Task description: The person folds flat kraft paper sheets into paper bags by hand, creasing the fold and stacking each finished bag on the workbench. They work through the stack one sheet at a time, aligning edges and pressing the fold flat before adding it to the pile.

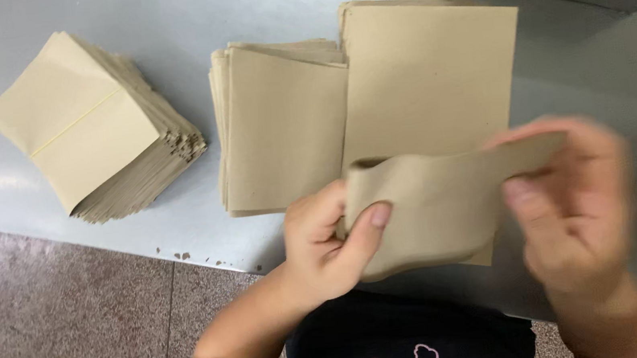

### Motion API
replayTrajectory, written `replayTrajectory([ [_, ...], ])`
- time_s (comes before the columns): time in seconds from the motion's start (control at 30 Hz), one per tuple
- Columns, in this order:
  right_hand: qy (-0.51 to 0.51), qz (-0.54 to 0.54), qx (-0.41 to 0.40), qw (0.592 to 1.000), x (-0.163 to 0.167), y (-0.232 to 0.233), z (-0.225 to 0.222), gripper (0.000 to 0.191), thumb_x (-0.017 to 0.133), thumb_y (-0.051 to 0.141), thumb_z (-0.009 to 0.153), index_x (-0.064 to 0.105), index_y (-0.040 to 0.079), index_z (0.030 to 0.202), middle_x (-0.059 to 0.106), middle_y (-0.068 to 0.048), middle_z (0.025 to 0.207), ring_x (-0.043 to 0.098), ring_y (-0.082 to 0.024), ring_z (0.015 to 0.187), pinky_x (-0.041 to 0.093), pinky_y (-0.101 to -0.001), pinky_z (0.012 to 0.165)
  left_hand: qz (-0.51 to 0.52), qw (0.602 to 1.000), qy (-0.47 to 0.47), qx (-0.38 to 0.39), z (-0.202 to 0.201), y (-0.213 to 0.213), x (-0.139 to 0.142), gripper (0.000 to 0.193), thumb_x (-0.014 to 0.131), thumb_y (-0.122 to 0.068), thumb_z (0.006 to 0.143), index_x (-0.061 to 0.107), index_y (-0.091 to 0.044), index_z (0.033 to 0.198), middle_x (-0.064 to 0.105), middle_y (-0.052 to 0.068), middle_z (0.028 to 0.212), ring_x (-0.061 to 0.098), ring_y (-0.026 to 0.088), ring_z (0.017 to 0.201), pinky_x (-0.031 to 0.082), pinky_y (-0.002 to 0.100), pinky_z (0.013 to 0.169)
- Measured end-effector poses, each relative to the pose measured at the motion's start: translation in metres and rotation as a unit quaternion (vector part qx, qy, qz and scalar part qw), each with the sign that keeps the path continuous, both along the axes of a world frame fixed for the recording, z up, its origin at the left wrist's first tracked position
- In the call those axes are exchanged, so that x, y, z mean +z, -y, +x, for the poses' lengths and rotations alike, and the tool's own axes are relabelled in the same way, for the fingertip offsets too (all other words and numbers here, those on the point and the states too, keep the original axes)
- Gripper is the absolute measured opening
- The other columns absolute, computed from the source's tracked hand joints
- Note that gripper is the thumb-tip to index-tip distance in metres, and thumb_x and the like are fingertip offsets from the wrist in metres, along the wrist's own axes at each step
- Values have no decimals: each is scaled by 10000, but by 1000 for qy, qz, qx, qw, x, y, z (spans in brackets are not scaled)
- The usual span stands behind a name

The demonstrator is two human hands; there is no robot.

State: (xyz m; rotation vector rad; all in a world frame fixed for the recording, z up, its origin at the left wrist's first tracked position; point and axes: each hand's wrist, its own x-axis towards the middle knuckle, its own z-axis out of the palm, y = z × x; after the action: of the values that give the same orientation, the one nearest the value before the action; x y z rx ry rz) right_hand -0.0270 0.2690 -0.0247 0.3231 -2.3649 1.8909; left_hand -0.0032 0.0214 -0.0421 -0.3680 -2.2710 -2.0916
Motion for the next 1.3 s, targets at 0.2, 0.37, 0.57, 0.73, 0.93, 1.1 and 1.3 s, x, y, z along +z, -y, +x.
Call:
replayTrajectory([
  [0.2,-135,249,111,953,-9,0,3,265,768,302,940,667,70,860,621,-45,739,603,-163,666,462,-320,630,-248,950,-22,-187,7,-16,11,192,587,-267,1037,632,-87,986,640,104,675,643,331,602,466,453,526],
  [0.37,-177,368,-26,912,-42,-51,-2,267,704,244,1123,727,93,904,668,-43,804,603,-168,665,449,-283,622,-273,939,-22,-208,22,-4,10,276,581,-284,1070,593,-110,856,584,92,584,614,329,554,445,460,503],
  [0.57,-54,213,-115,969,-21,-50,-11,203,641,112,1185,687,33,1004,639,-50,837,566,-114,650,418,-216,601,-290,950,-78,-86,32,28,14,201,625,-278,1062,625,-190,882,605,34,645,639,265,599,484,434,571],
  [0.73,-257,278,72,923,1,16,-11,200,896,193,856,750,61,892,497,-59,627,487,-211,525,392,-341,518,-270,954,-90,-97,31,16,16,468,735,-222,989,533,-136,1402,684,47,782,659,251,627,518,394,596],
  [0.93,-288,384,69,875,12,24,-20,499,857,417,781,654,64,1069,660,-102,1063,619,-310,994,471,-443,853,-328,905,70,262,-2,61,23,643,748,-147,1013,425,-118,1568,714,29,816,674,161,608,530,322,578],
  [1.1,-218,382,245,864,-13,34,6,392,840,390,761,697,117,1003,668,-47,1056,618,-274,1019,476,-415,842,-545,811,-5,212,-27,67,19,778,830,-326,896,451,-90,1534,627,199,1284,649,341,1074,539,444,832],
  [1.3,-144,332,275,891,-26,23,4,366,851,360,721,715,122,963,673,-30,1071,614,-270,1035,493,-407,862,-469,874,-124,7,-4,41,26,718,833,-330,755,567,-119,1387,532,204,1455,506,412,1343,405,504,1084],
])
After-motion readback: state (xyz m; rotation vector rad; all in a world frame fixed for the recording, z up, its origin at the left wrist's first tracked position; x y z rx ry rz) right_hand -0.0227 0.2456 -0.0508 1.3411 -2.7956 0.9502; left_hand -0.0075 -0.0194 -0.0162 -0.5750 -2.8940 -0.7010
